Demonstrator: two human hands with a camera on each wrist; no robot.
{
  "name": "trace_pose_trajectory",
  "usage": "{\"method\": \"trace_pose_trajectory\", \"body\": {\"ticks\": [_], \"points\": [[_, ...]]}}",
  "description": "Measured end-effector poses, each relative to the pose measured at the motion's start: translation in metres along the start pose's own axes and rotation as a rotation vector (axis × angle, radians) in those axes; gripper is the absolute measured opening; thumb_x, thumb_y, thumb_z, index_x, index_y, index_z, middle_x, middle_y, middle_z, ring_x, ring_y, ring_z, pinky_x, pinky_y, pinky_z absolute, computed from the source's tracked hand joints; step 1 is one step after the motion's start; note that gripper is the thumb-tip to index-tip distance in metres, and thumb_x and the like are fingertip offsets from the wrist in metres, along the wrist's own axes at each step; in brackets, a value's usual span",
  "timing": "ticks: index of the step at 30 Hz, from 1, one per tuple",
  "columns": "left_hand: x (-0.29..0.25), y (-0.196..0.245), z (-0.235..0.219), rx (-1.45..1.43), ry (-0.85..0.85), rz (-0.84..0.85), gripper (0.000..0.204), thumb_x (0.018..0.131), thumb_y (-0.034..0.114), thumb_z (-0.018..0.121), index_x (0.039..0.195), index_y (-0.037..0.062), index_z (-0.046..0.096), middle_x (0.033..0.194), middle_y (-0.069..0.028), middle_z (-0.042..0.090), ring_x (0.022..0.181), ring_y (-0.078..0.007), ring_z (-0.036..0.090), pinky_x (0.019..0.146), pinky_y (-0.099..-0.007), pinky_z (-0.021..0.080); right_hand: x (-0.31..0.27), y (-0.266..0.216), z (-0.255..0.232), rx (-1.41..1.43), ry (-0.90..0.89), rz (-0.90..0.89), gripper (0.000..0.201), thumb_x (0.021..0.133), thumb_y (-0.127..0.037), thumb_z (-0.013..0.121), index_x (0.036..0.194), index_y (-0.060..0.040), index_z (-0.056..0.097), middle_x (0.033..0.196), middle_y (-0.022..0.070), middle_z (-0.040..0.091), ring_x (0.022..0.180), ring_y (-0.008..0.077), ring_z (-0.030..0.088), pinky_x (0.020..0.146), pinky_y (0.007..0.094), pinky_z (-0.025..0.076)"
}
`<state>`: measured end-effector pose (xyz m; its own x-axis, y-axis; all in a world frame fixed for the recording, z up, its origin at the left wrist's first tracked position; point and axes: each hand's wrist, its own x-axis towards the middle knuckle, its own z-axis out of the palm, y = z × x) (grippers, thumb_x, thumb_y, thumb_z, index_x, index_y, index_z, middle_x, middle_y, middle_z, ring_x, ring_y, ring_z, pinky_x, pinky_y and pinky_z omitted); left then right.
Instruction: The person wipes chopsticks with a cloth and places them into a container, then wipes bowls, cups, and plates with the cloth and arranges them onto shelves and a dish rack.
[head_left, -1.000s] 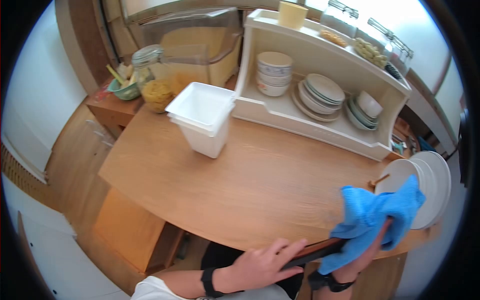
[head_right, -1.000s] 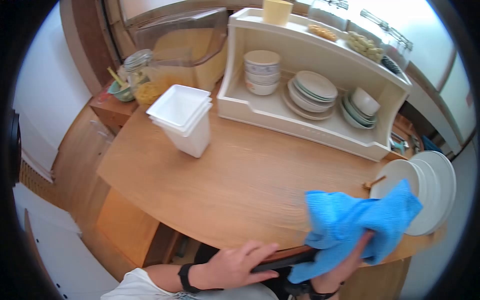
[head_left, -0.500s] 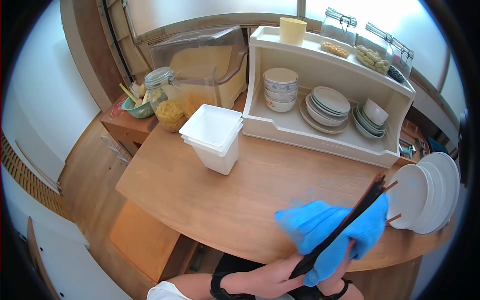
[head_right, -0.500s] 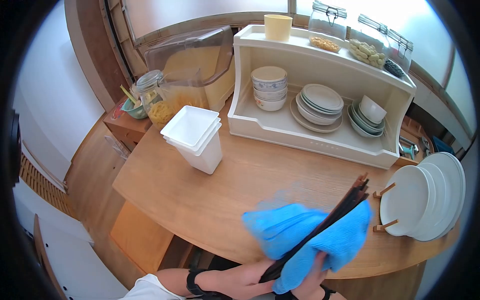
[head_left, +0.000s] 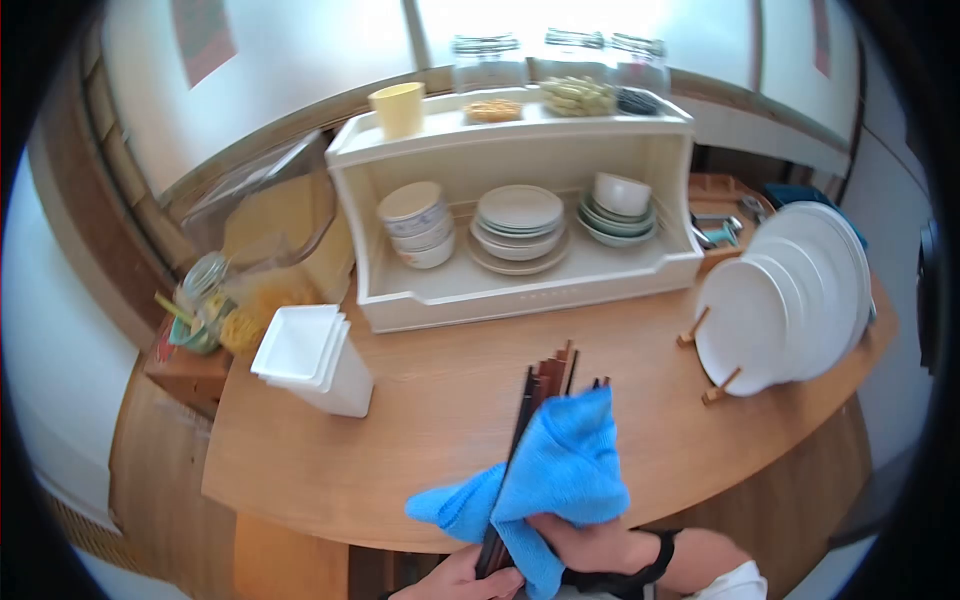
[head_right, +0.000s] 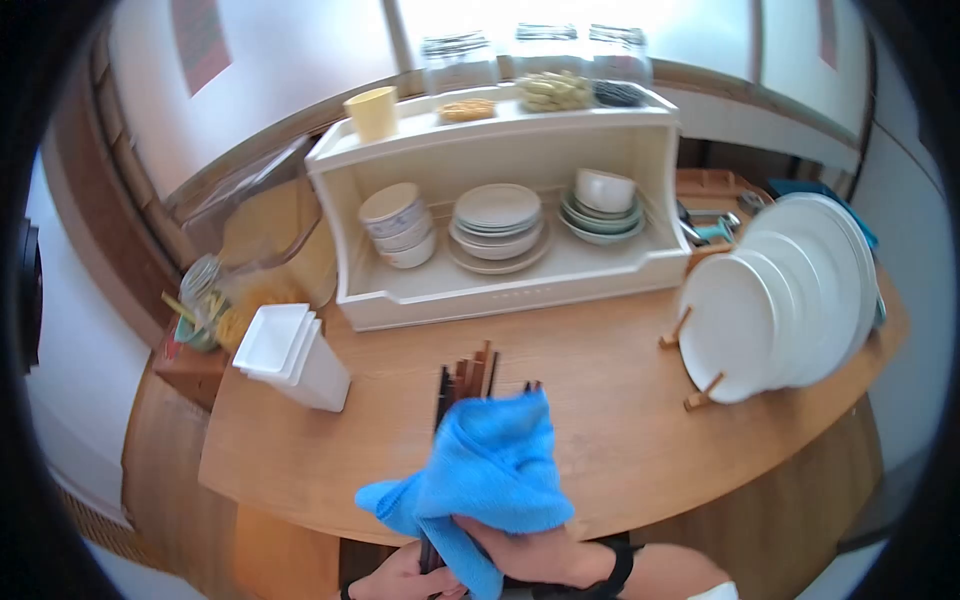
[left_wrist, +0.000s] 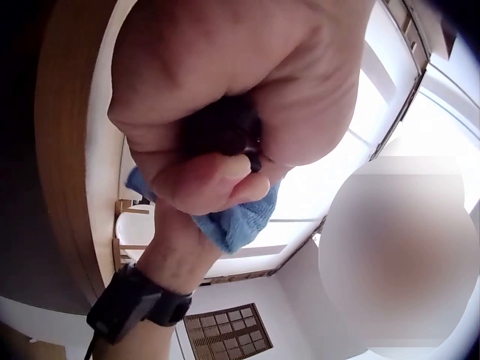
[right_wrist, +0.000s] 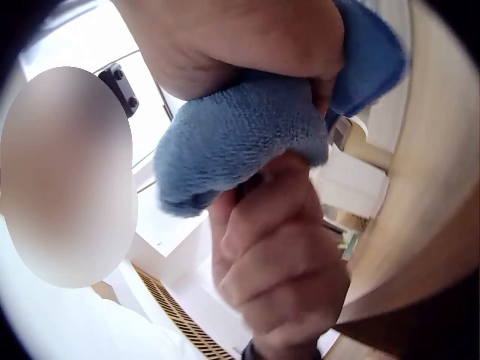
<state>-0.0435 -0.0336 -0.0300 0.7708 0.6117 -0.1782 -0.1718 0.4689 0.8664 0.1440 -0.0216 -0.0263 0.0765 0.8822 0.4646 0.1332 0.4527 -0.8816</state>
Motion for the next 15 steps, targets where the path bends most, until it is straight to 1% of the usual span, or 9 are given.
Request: {"method": "trace_pose_trajectory", "body": {"ticks": [1,2,6,8,10,11,13,14,15], "points": [[-0.002,0.002,0.001,0.017,-0.02,-0.031,0.02,0.097,0.023,0.055,0.1,0.0041,0.048,0.06,0.0001,0.047,0.046,-0.0081,0.042,0.043,-0.023,0.034,0.009,-0.002,-0.007,-0.016,-0.155,-0.053,0.037,0.084,-0.007,0.071,0.119,-0.0065,0.06,0.11,0.0099,0.064,0.105,0.0207,0.059,0.094,0.0376,0.045],[-0.004,0.003,0.003,0.005,-0.005,-0.019,0.021,0.097,0.022,0.055,0.101,0.0035,0.048,0.06,-0.0006,0.047,0.046,-0.0083,0.042,0.043,-0.023,0.034,0.017,-0.008,-0.008,0.262,0.027,0.171,0.028,0.087,-0.009,0.068,0.114,-0.0037,0.062,0.108,0.0085,0.065,0.1,0.0181,0.061,0.089,0.0349,0.048],[-0.006,-0.007,-0.001,0.038,-0.078,-0.018,0.025,0.096,0.021,0.055,0.109,0.0012,0.047,0.063,-0.0016,0.047,0.047,-0.0089,0.043,0.044,-0.023,0.035,0.056,-0.026,-0.033,0.586,0.317,0.436,0.027,0.096,-0.022,0.058,0.116,-0.0033,0.061,0.105,0.0045,0.064,0.095,0.0174,0.062,0.08,0.0339,0.051],[-0.01,-0.01,-0.006,0.04,-0.057,-0.017,0.025,0.096,0.02,0.056,0.108,0.0006,0.048,0.062,-0.0015,0.047,0.047,-0.0092,0.043,0.044,-0.0229,0.035,0.012,0.004,-0.009,-0.132,0.091,0.035,0.033,0.093,-0.025,0.062,0.118,-0.0042,0.06,0.11,0.0073,0.063,0.101,0.0197,0.061,0.084,0.037,0.05],[-0.015,-0.011,-0.017,0.083,0.103,-0.088,0.023,0.095,0.019,0.057,0.106,0.0005,0.049,0.062,-0.0018,0.047,0.046,-0.0095,0.042,0.043,-0.0228,0.035,-0.007,-0.008,0.033,0.187,0.197,0.053,0.041,0.088,-0.028,0.068,0.121,-0.0054,0.059,0.116,0.0099,0.062,0.107,0.022,0.06,0.088,0.0379,0.048],[-0.013,-0.011,-0.019,0.09,0.046,-0.033,0.024,0.095,0.021,0.058,0.103,0.0007,0.049,0.062,-0.002,0.047,0.045,-0.0098,0.042,0.043,-0.0225,0.034,-0.004,-0.007,0.027,0.193,0.207,0.051,0.041,0.088,-0.028,0.068,0.121,-0.0054,0.059,0.116,0.0099,0.062,0.107,0.022,0.06,0.088,0.0379,0.048],[-0.01,-0.011,-0.012,0.037,0.033,-0.044,0.026,0.095,0.023,0.059,0.105,0.0008,0.049,0.062,-0.002,0.046,0.045,-0.0099,0.042,0.042,-0.0226,0.034,0.008,-0.006,0.001,0.0,-0.12,0.053,0.045,0.085,-0.028,0.072,0.122,-0.0055,0.059,0.113,0.0104,0.064,0.105,0.0233,0.061,0.09,0.0368,0.048],[-0.01,-0.01,-0.006,-0.022,0.021,-0.051,0.028,0.095,0.024,0.059,0.107,0.0008,0.049,0.062,-0.002,0.046,0.045,-0.01,0.042,0.042,-0.0226,0.033,0.019,-0.004,-0.011,0.065,-0.106,-0.004,0.041,0.087,-0.025,0.07,0.121,-0.0051,0.059,0.107,0.0088,0.065,0.101,0.0216,0.061,0.09,0.0375,0.048],[-0.01,-0.01,0.0,-0.007,0.04,-0.061,0.031,0.094,0.026,0.06,0.108,0.0015,0.047,0.062,-0.0016,0.045,0.046,-0.0094,0.042,0.041,-0.0227,0.033,0.035,-0.011,-0.021,0.327,-0.041,0.192,0.039,0.088,-0.023,0.069,0.12,-0.0049,0.059,0.105,0.0082,0.066,0.1,0.0211,0.062,0.09,0.0377,0.048]]}}
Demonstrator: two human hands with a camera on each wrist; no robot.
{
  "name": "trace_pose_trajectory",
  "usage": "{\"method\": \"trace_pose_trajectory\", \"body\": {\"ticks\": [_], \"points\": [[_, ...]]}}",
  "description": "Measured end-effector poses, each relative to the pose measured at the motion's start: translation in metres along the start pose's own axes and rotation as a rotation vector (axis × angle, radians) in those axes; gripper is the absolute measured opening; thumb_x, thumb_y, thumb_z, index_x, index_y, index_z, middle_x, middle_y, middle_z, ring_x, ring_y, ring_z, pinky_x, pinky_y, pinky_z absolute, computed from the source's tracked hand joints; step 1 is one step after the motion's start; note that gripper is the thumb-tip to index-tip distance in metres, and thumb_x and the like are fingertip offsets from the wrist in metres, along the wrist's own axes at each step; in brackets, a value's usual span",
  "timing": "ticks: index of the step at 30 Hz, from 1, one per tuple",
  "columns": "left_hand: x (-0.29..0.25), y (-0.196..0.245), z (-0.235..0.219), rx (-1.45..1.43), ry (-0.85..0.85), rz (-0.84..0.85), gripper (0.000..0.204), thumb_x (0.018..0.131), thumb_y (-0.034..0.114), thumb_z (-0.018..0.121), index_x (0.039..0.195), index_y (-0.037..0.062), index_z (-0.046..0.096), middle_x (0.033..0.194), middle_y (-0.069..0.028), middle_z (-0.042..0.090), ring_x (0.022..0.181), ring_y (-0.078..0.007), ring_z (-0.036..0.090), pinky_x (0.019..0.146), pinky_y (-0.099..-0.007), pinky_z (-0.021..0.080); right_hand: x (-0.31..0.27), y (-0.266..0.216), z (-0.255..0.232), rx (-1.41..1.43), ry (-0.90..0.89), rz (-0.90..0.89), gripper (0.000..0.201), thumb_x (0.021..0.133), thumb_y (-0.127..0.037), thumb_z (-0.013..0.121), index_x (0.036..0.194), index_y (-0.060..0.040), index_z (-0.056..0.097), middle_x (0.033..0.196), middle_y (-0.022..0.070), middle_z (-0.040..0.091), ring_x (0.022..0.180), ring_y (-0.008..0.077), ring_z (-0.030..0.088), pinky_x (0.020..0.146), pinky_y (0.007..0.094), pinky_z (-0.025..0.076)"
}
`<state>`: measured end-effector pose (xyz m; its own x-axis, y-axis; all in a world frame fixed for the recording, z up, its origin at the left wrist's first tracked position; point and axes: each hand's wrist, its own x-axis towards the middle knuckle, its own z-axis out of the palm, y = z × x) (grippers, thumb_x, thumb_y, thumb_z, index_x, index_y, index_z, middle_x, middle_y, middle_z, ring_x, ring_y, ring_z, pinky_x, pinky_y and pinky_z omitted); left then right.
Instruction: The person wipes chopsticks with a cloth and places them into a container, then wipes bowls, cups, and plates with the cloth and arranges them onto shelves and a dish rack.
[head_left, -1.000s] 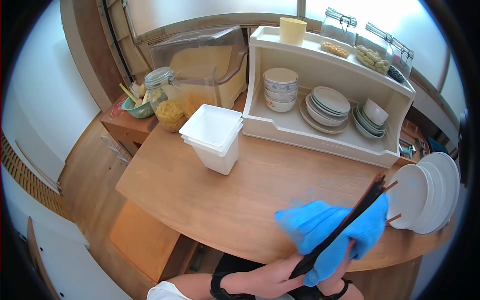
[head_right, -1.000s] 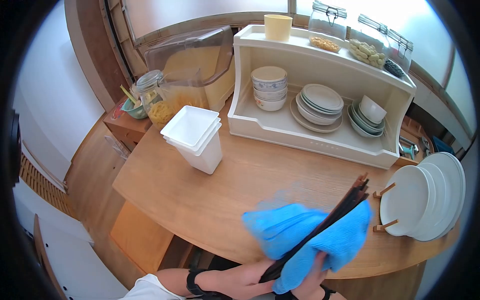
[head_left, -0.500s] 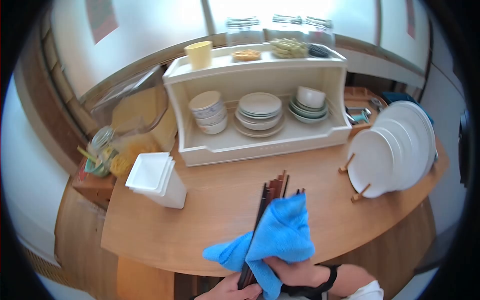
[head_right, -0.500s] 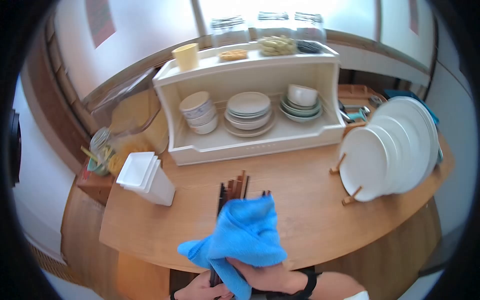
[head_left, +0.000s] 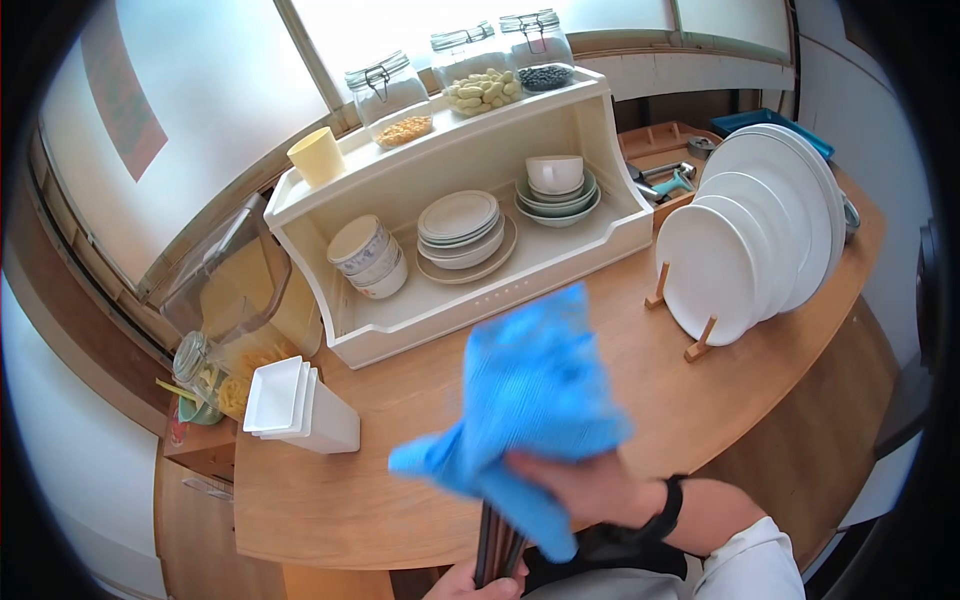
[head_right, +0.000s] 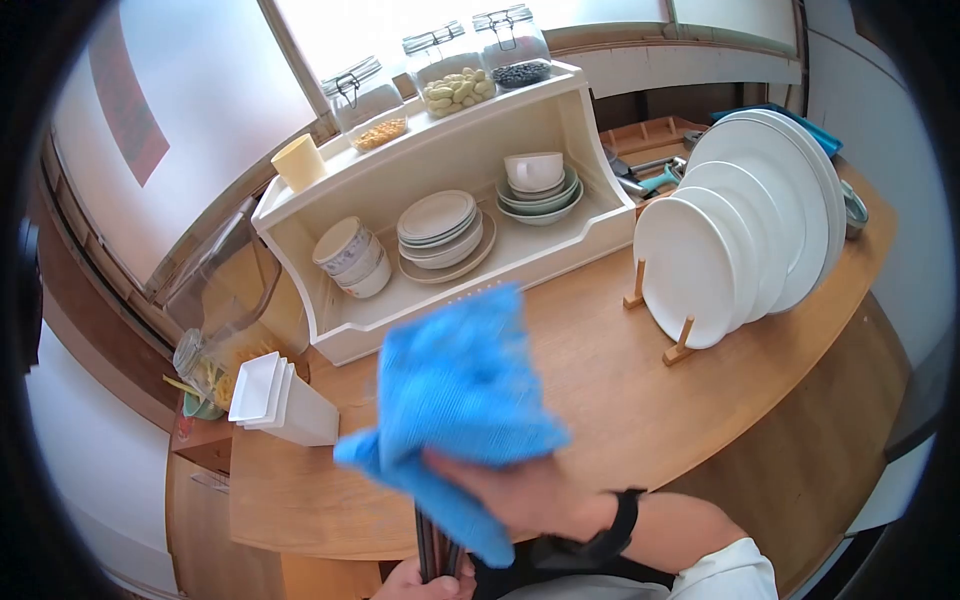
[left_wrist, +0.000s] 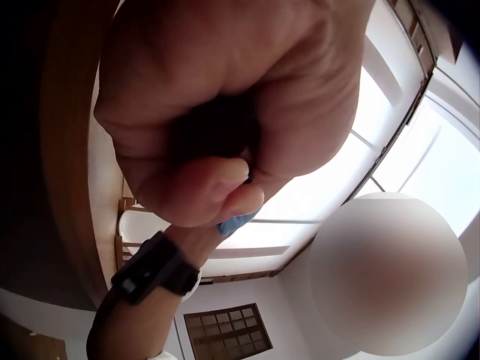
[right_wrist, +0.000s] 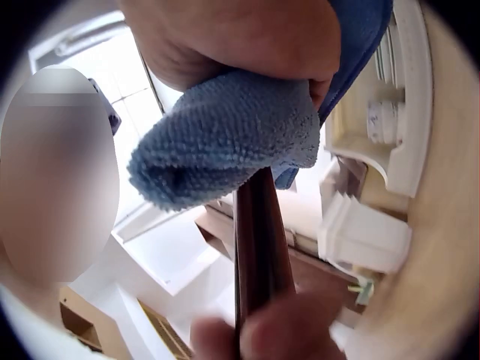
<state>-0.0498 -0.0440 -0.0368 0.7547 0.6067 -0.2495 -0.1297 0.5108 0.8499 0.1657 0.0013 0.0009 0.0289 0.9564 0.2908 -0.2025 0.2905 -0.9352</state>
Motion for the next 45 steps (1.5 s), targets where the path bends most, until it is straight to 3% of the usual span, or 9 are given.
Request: {"method": "trace_pose_trajectory", "body": {"ticks": [4,7,9,12,22,27,32,42,45], "points": [[0.001,-0.002,0.002,0.046,0.046,-0.013,0.026,0.094,0.022,0.06,0.106,0.0018,0.049,0.062,-0.0017,0.047,0.046,-0.01,0.042,0.041,-0.0235,0.034,0.009,0.003,-0.004,0.462,0.118,0.258,0.034,0.09,-0.02,0.067,0.119,-0.0047,0.059,0.107,0.0078,0.065,0.102,0.0204,0.06,0.091,0.0374,0.047],[-0.005,-0.013,-0.008,0.079,0.226,-0.022,0.018,0.093,0.018,0.059,0.098,0.0018,0.052,0.063,-0.002,0.048,0.046,-0.0106,0.042,0.041,-0.0236,0.034,-0.033,0.03,0.036,0.016,0.09,-0.04,0.04,0.087,-0.022,0.07,0.121,-0.0047,0.058,0.115,0.0096,0.062,0.109,0.0211,0.057,0.095,0.0361,0.044],[-0.009,-0.011,-0.01,0.084,0.263,-0.029,0.015,0.093,0.016,0.058,0.089,0.0025,0.052,0.063,-0.0026,0.049,0.046,-0.0108,0.042,0.041,-0.0238,0.034,-0.038,0.034,0.038,0.116,-0.118,0.048,0.036,0.087,-0.023,0.071,0.117,-0.006,0.061,0.113,0.0077,0.064,0.104,0.0174,0.059,0.091,0.0352,0.046],[-0.009,-0.003,-0.003,0.016,0.186,-0.057,0.018,0.094,0.019,0.058,0.093,0.0027,0.051,0.063,-0.0042,0.048,0.047,-0.0117,0.043,0.042,-0.024,0.034,-0.022,0.035,0.023,0.012,0.015,0.013,0.035,0.087,-0.024,0.071,0.114,-0.005,0.062,0.106,0.0057,0.066,0.096,0.0138,0.061,0.085,0.0336,0.049],[-0.017,-0.017,-0.013,0.001,0.039,-0.103,0.022,0.094,0.021,0.06,0.098,0.0019,0.051,0.061,-0.0032,0.048,0.046,-0.0114,0.042,0.043,-0.0242,0.033,0.036,0.008,-0.084,0.948,0.39,0.106,0.028,0.097,-0.028,0.054,0.117,-0.0092,0.057,0.106,0.0083,0.065,0.093,0.0181,0.064,0.084,0.033,0.053],[-0.012,-0.013,-0.011,-0.046,0.026,-0.113,0.023,0.093,0.022,0.061,0.096,0.0016,0.051,0.06,-0.0037,0.048,0.046,-0.0114,0.043,0.043,-0.0243,0.034,-0.039,0.038,-0.051,0.837,0.357,0.268,0.028,0.099,-0.024,0.051,0.123,-0.0101,0.053,0.118,0.0061,0.058,0.105,0.0166,0.059,0.092,0.0362,0.049],[-0.005,-0.015,-0.01,-0.026,0.067,-0.135,0.02,0.093,0.022,0.062,0.093,0.0028,0.054,0.059,-0.003,0.049,0.046,-0.0113,0.044,0.044,-0.0253,0.034,-0.095,0.061,-0.023,0.138,-0.29,0.151,0.04,0.085,-0.025,0.072,0.117,-0.0059,0.06,0.114,0.0085,0.064,0.105,0.0204,0.059,0.093,0.0348,0.047],[-0.001,-0.022,0.001,0.358,0.175,-0.059,0.018,0.093,0.021,0.059,0.086,0.006,0.052,0.06,0.0012,0.049,0.05,-0.0078,0.042,0.046,-0.0237,0.033,-0.052,0.016,0.0,-0.039,-0.177,0.156,0.048,0.081,-0.021,0.076,0.123,-0.0061,0.058,0.127,0.0083,0.059,0.118,0.0205,0.053,0.104,0.0372,0.039],[-0.001,-0.018,0.004,0.37,0.157,-0.09,0.017,0.092,0.019,0.06,0.088,0.0057,0.05,0.062,0.0021,0.047,0.051,-0.0071,0.042,0.046,-0.0226,0.033,-0.035,0.016,-0.018,-0.131,0.058,0.064,0.037,0.082,-0.03,0.076,0.109,-0.0063,0.066,0.106,0.0055,0.068,0.097,0.0187,0.064,0.086,0.0335,0.05]]}}
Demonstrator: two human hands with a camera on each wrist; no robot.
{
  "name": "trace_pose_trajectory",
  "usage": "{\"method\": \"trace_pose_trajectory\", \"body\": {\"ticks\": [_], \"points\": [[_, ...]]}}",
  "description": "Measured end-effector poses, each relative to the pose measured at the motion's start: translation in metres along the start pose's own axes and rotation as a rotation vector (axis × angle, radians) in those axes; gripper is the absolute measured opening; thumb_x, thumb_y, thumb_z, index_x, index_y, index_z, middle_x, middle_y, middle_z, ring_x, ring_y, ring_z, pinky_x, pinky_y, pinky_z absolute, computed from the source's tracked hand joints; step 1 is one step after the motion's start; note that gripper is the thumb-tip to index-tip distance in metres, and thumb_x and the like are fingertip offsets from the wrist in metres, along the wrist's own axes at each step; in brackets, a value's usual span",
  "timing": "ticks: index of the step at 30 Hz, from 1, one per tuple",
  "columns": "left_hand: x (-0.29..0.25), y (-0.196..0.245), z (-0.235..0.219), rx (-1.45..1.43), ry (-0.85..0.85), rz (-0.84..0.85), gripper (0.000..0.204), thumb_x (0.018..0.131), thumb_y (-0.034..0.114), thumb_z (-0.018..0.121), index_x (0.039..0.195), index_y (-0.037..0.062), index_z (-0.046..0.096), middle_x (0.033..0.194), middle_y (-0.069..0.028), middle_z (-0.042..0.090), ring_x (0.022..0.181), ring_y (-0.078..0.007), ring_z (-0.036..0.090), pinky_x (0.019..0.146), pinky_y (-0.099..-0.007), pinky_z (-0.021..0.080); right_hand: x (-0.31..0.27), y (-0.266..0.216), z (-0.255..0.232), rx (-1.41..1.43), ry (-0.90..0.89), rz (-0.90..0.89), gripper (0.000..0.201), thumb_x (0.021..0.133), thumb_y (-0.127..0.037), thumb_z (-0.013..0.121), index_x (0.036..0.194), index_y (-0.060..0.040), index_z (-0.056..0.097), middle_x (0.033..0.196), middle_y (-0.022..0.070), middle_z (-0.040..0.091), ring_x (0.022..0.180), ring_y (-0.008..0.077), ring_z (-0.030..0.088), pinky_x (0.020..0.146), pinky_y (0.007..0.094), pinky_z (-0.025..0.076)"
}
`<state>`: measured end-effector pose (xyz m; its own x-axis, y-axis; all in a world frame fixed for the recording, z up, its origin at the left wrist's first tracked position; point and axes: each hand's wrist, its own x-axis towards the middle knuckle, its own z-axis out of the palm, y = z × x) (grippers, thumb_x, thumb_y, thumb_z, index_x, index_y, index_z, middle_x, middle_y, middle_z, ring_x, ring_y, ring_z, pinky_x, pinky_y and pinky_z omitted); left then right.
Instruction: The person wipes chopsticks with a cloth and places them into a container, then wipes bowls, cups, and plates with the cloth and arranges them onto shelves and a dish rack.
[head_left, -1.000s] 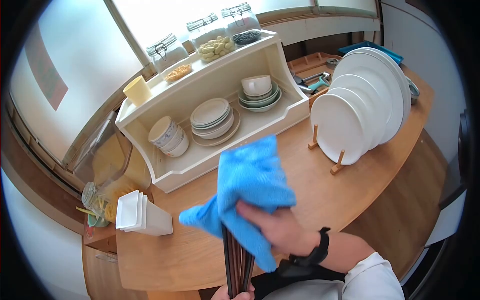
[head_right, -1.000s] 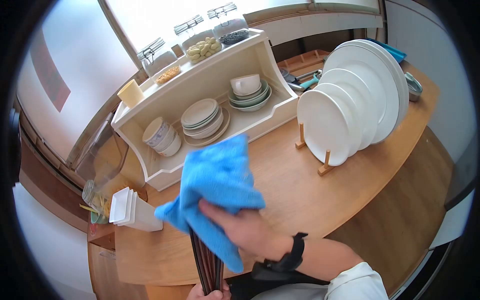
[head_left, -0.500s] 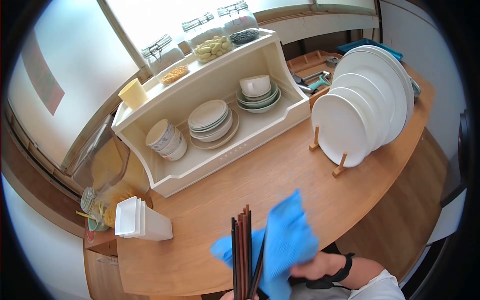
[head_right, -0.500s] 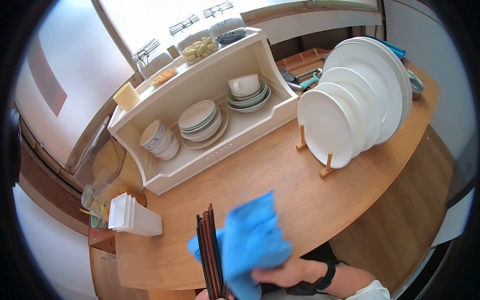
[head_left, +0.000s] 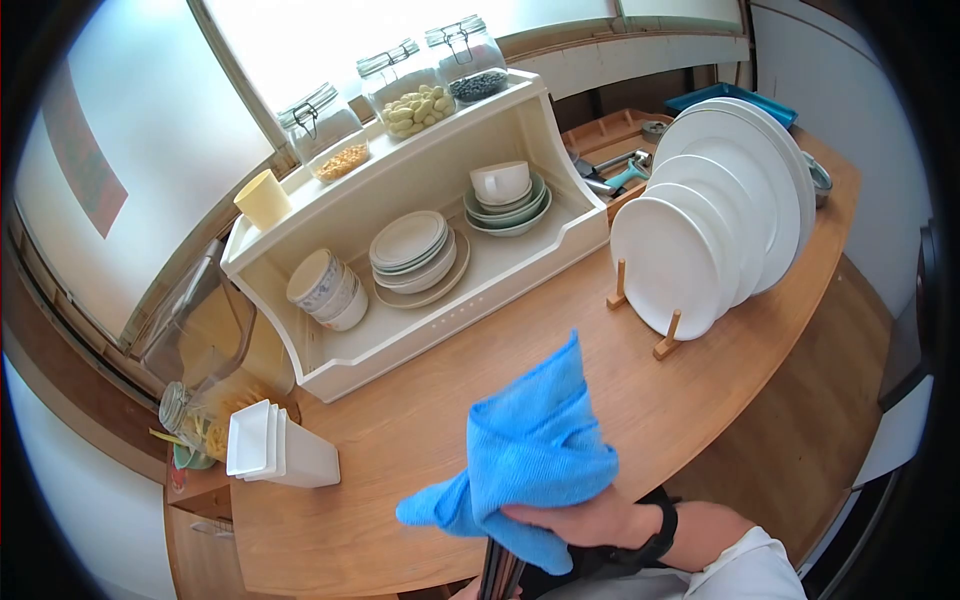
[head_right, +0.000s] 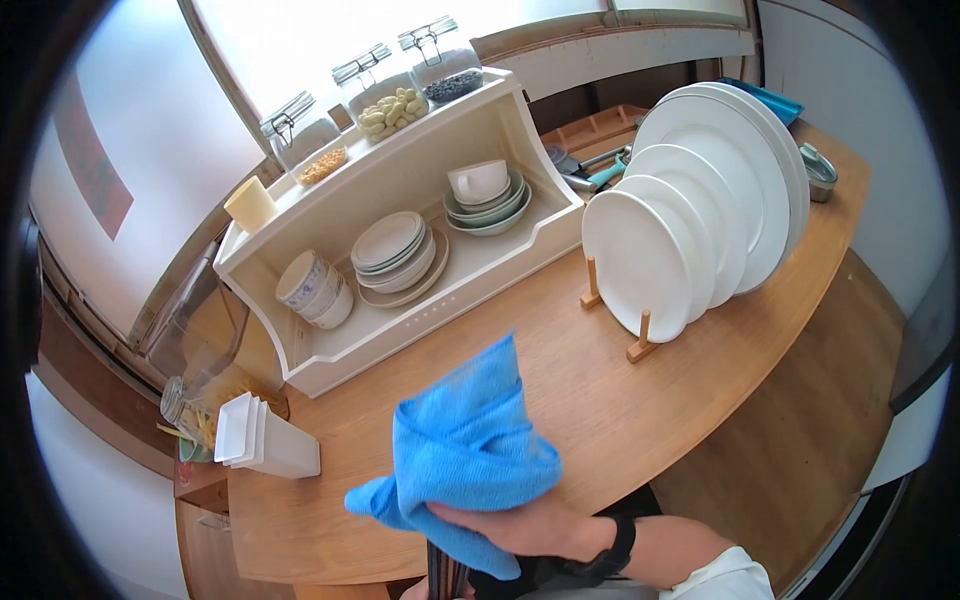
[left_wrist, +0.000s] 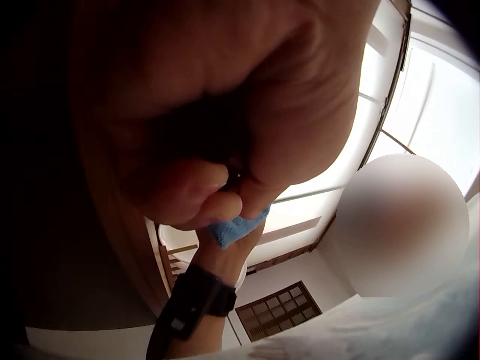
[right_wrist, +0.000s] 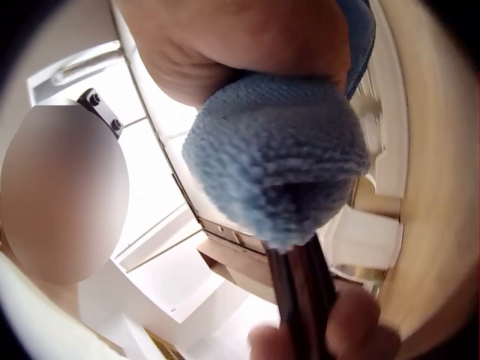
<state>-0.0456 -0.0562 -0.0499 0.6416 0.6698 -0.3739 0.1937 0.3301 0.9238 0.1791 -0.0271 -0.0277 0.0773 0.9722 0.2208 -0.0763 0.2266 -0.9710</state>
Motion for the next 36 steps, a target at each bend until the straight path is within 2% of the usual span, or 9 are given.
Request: {"method": "trace_pose_trajectory", "body": {"ticks": [6,9,11,18,22,23,28,31,36], "points": [[0.0,0.013,0.0,-0.091,-0.036,-0.03,0.016,0.093,0.018,0.059,0.09,0.0039,0.05,0.061,0.0013,0.047,0.049,-0.0071,0.042,0.044,-0.022,0.032,-0.008,0.016,0.021,0.304,0.159,0.078,0.039,0.083,-0.028,0.075,0.113,-0.0063,0.064,0.106,0.0065,0.067,0.098,0.0186,0.063,0.087,0.033,0.05],[-0.004,-0.005,-0.014,-0.028,0.027,0.005,0.013,0.093,0.015,0.056,0.09,0.0039,0.052,0.06,0.0008,0.048,0.048,-0.0077,0.042,0.044,-0.0225,0.032,-0.031,0.025,0.046,0.13,0.074,-0.105,0.036,0.091,-0.027,0.065,0.12,-0.0069,0.06,0.116,0.0095,0.064,0.109,0.024,0.059,0.099,0.0379,0.044],[-0.003,-0.017,-0.021,-0.019,-0.005,0.068,0.014,0.095,0.016,0.054,0.088,0.0042,0.051,0.059,0.0012,0.047,0.048,-0.008,0.042,0.045,-0.0226,0.032,-0.024,0.015,0.038,0.108,-0.292,0.028,0.04,0.09,-0.031,0.066,0.121,-0.0073,0.061,0.117,0.0106,0.063,0.112,0.0255,0.057,0.102,0.0395,0.041],[-0.004,0.015,-0.003,0.047,0.033,0.048,0.017,0.095,0.018,0.054,0.085,0.0067,0.048,0.061,0.0029,0.046,0.051,-0.0065,0.042,0.046,-0.0219,0.033,0.015,-0.003,0.006,0.449,-0.061,0.155,0.035,0.086,-0.024,0.072,0.114,-0.0053,0.063,0.11,0.0081,0.066,0.101,0.0191,0.063,0.085,0.0307,0.051],[0.001,-0.007,0.0,0.111,0.201,0.243,0.009,0.089,0.008,0.055,0.09,0.0017,0.06,0.076,-0.0024,0.059,0.07,-0.0149,0.057,0.064,-0.0283,0.047,-0.024,0.029,0.054,0.125,0.021,-0.107,0.036,0.086,-0.025,0.072,0.115,-0.0067,0.063,0.114,0.0062,0.064,0.108,0.0167,0.059,0.093,0.0364,0.047],[-0.001,-0.013,-0.003,0.139,0.225,0.251,0.013,0.086,0.006,0.054,0.092,0.0013,0.065,0.087,-0.0068,0.064,0.088,-0.0218,0.061,0.08,-0.0338,0.048,-0.023,0.029,0.052,0.127,0.015,-0.1,0.036,0.086,-0.025,0.072,0.115,-0.0067,0.063,0.114,0.0062,0.064,0.108,0.0167,0.059,0.093,0.0364,0.047],[0.003,-0.019,-0.002,0.4,0.332,0.321,0.023,0.088,0.01,0.055,0.109,0.0003,0.057,0.088,-0.0104,0.064,0.097,-0.0246,0.06,0.09,-0.0353,0.044,0.001,0.015,0.03,0.013,-0.33,-0.115,0.034,0.085,-0.025,0.073,0.114,-0.0096,0.064,0.113,0.006,0.065,0.107,0.0165,0.059,0.093,0.0349,0.047],[-0.004,0.005,-0.003,-0.028,0.165,0.075,0.02,0.093,0.02,0.058,0.101,0.0017,0.054,0.075,-0.006,0.059,0.066,-0.0149,0.061,0.058,-0.0256,0.047,0.01,0.003,0.028,0.107,-0.315,0.089,0.058,0.079,-0.027,0.079,0.13,-0.0116,0.055,0.13,0.0088,0.056,0.12,0.0224,0.053,0.104,0.0373,0.04],[-0.005,0.018,-0.002,-0.267,-0.179,0.054,0.034,0.09,0.034,0.065,0.096,0.0022,0.053,0.064,-0.0042,0.056,0.051,-0.0114,0.054,0.045,-0.0222,0.04,0.004,0.028,0.021,0.211,-0.389,-0.008,0.065,0.08,-0.022,0.077,0.137,-0.0103,0.047,0.14,0.0114,0.046,0.129,0.0252,0.043,0.111,0.04,0.03]]}}
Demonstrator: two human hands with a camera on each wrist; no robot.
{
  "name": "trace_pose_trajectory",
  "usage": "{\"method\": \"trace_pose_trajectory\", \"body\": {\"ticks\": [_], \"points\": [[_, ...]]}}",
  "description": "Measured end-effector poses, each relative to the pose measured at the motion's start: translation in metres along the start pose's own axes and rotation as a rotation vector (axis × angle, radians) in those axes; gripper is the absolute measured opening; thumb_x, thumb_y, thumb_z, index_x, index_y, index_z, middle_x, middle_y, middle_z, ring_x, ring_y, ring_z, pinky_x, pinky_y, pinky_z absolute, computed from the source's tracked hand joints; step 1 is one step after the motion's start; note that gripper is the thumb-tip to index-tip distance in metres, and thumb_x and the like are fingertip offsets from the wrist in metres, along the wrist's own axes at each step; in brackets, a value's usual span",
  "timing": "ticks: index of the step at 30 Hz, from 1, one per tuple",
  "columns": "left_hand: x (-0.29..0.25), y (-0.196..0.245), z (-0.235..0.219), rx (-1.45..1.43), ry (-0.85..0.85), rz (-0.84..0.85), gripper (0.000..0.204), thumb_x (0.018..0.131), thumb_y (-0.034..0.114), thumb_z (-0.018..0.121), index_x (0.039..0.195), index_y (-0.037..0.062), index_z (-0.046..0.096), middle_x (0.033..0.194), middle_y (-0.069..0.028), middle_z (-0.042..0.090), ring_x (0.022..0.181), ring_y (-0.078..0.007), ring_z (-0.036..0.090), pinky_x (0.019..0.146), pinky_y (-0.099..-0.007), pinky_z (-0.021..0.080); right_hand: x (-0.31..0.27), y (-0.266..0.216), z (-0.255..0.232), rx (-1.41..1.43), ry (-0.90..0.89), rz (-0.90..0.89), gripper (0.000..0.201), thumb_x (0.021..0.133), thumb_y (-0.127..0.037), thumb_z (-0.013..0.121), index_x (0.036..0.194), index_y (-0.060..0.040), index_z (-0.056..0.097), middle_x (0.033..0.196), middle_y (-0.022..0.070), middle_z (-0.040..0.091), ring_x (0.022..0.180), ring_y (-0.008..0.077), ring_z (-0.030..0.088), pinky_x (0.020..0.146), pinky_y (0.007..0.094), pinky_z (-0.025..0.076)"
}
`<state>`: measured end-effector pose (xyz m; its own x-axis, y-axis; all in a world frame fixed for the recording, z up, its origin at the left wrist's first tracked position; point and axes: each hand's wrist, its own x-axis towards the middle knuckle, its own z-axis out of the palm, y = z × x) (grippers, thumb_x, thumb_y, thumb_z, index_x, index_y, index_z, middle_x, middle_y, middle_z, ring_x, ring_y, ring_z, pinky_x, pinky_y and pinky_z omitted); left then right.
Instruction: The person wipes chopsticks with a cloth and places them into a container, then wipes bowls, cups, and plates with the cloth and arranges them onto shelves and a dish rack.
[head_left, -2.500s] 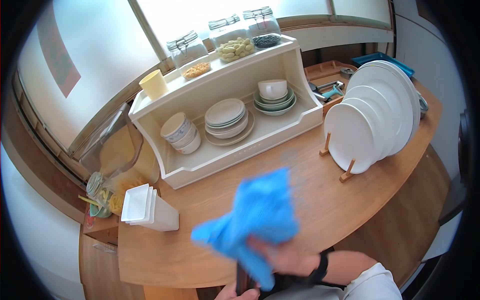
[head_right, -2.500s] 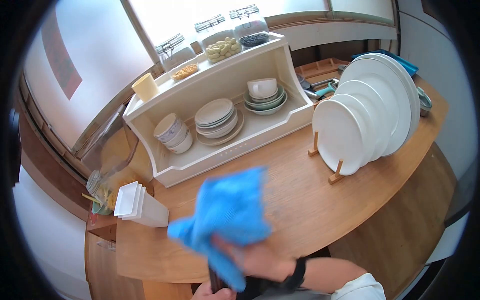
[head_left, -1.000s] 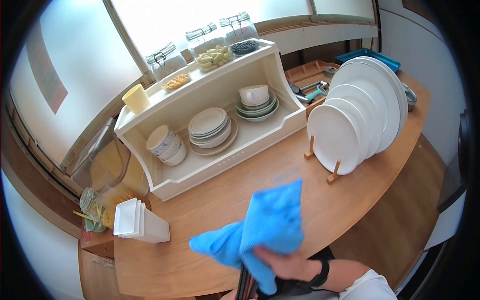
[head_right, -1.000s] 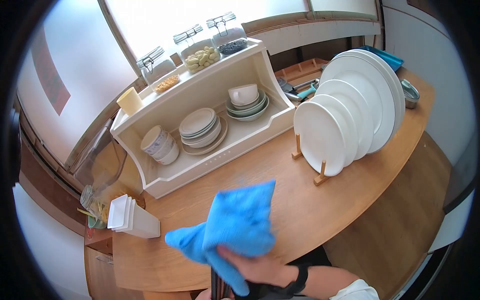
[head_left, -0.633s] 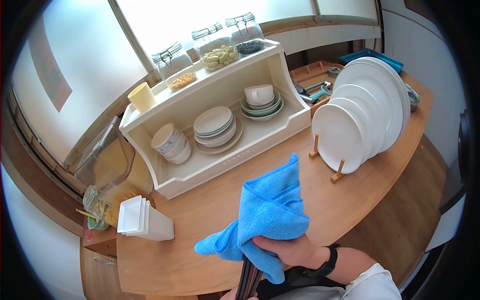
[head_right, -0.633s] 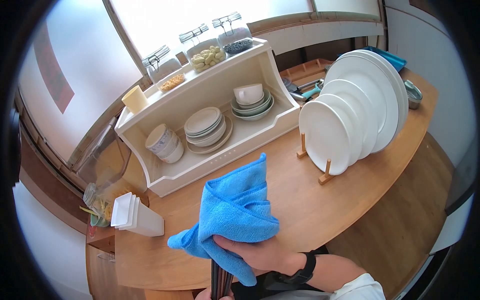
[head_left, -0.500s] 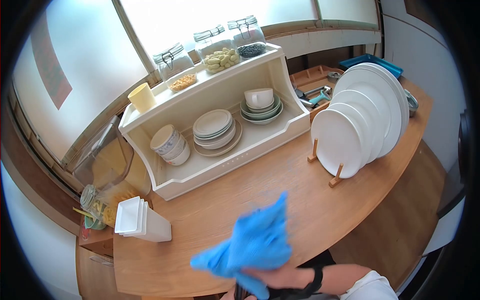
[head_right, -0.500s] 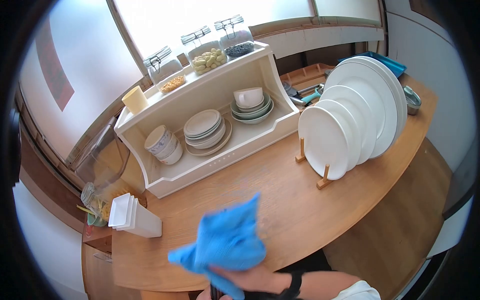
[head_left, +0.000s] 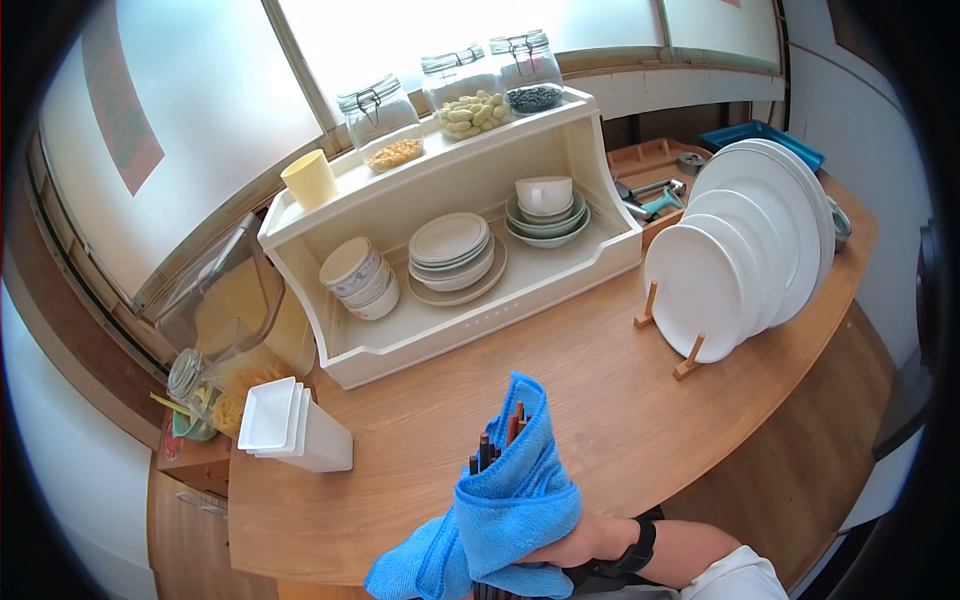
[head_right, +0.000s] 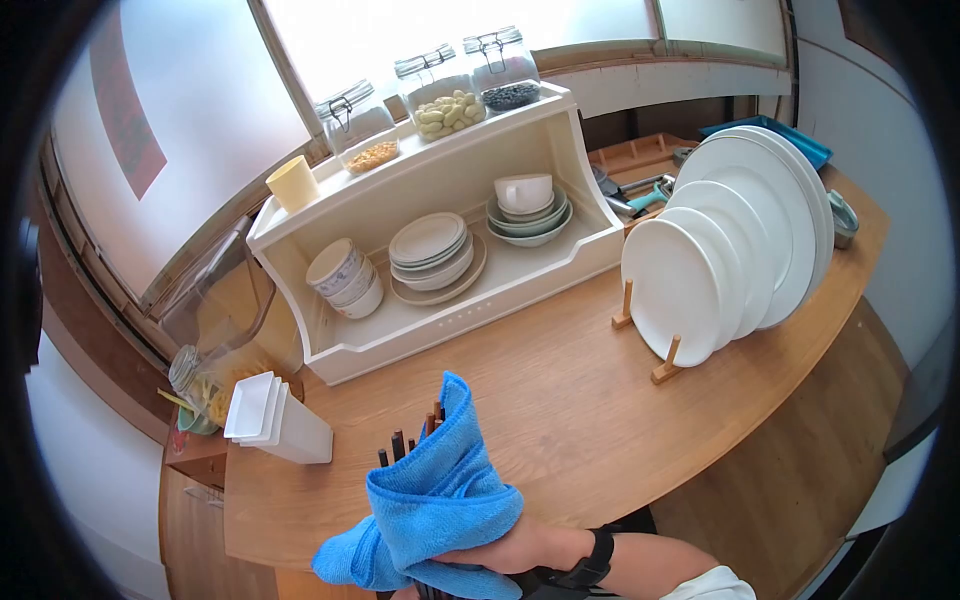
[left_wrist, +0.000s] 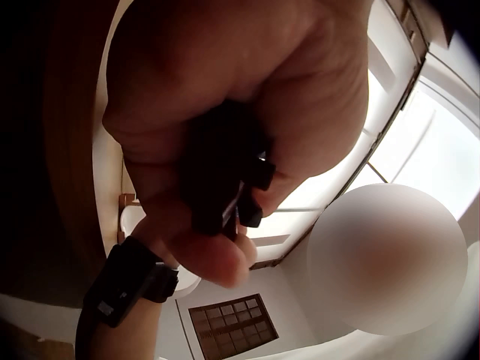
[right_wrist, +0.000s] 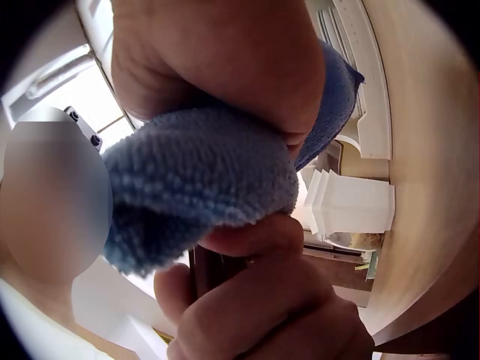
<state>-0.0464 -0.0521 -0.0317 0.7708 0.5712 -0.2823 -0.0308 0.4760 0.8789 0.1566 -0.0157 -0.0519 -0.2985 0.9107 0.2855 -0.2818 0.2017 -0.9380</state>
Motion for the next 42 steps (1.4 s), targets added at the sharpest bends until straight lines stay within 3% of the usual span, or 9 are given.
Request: {"method": "trace_pose_trajectory", "body": {"ticks": [12,14,18,25,28,30,32,38,42], "points": [[0.0,-0.017,-0.007,-0.212,-0.156,-0.088,0.024,0.094,0.025,0.061,0.093,0.0048,0.047,0.064,-0.0028,0.047,0.048,-0.0116,0.046,0.041,-0.025,0.038,0.032,-0.045,-0.081,-0.005,0.557,-0.2,0.032,0.098,-0.026,0.054,0.122,-0.0062,0.056,0.109,0.0057,0.062,0.099,0.0184,0.06,0.089,0.0339,0.048],[0.0,-0.018,-0.007,-0.258,-0.094,-0.052,0.023,0.093,0.024,0.061,0.094,0.0056,0.047,0.065,-0.0027,0.046,0.048,-0.0115,0.045,0.042,-0.0253,0.037,0.033,-0.059,-0.085,0.784,0.546,-0.159,0.028,0.1,-0.03,0.048,0.113,-0.008,0.059,0.099,0.0034,0.064,0.089,0.0147,0.062,0.082,0.0306,0.051],[0.003,-0.019,-0.01,-0.341,-0.009,-0.039,0.022,0.093,0.024,0.061,0.094,0.0073,0.047,0.066,-0.0021,0.044,0.05,-0.0112,0.043,0.044,-0.0257,0.037,0.021,-0.048,-0.056,0.721,0.804,-0.017,0.021,0.099,-0.029,0.05,0.109,-0.0122,0.06,0.093,0.0011,0.064,0.085,0.0132,0.062,0.079,0.0301,0.052],[0.004,-0.018,-0.01,-0.328,0.112,-0.03,0.025,0.094,0.028,0.059,0.095,0.0056,0.048,0.067,-0.0025,0.042,0.052,-0.0123,0.043,0.047,-0.0248,0.037,-0.027,0.002,-0.025,0.72,0.646,0.045,0.039,0.099,-0.03,0.048,0.131,-0.007,0.047,0.129,0.0113,0.055,0.117,0.0272,0.055,0.101,0.0451,0.044],[0.005,-0.02,-0.011,-0.326,0.136,-0.015,0.024,0.094,0.026,0.059,0.095,0.0052,0.049,0.071,-0.0051,0.048,0.055,-0.0132,0.046,0.048,-0.0251,0.038,-0.059,0.025,-0.015,0.735,0.456,0.183,0.03,0.097,-0.022,0.054,0.124,-0.0084,0.053,0.115,0.0078,0.061,0.108,0.0211,0.057,0.095,0.0384,0.046],[0.007,-0.025,-0.004,-0.173,0.259,0.011,0.022,0.095,0.024,0.058,0.096,0.0042,0.049,0.074,-0.0059,0.051,0.056,-0.0138,0.048,0.049,-0.026,0.04,-0.068,0.027,-0.012,0.198,0.153,0.154,0.044,0.093,-0.028,0.06,0.131,-0.0076,0.048,0.13,0.0111,0.054,0.117,0.0254,0.054,0.102,0.0412,0.042],[0.017,-0.04,-0.009,0.409,0.303,0.283,0.022,0.095,0.018,0.056,0.106,0.0006,0.05,0.078,-0.0076,0.058,0.057,-0.0151,0.054,0.054,-0.0289,0.046,-0.058,0.018,0.0,0.132,0.165,0.152,0.041,0.092,-0.026,0.062,0.128,-0.0074,0.051,0.126,0.0096,0.056,0.114,0.024,0.055,0.099,0.0403,0.043],[0.018,-0.022,0.005,0.537,0.267,0.123,0.027,0.094,0.018,0.056,0.111,-0.0008,0.049,0.075,-0.0066,0.057,0.057,-0.0154,0.055,0.056,-0.0299,0.047,0.005,-0.016,0.003,-0.488,0.334,-0.002,0.034,0.085,-0.018,0.072,0.115,-0.0053,0.061,0.106,0.0031,0.065,0.099,0.0163,0.06,0.086,0.0349,0.05],[0.012,-0.022,0.007,0.575,0.235,0.09,0.031,0.091,0.019,0.059,0.113,-0.0007,0.049,0.071,-0.0063,0.055,0.056,-0.0149,0.054,0.056,-0.0302,0.046,0.023,-0.042,-0.018,0.31,0.598,0.202,0.04,0.082,-0.022,0.076,0.114,-0.0042,0.061,0.108,0.0061,0.064,0.102,0.018,0.06,0.087,0.0339,0.049]]}}
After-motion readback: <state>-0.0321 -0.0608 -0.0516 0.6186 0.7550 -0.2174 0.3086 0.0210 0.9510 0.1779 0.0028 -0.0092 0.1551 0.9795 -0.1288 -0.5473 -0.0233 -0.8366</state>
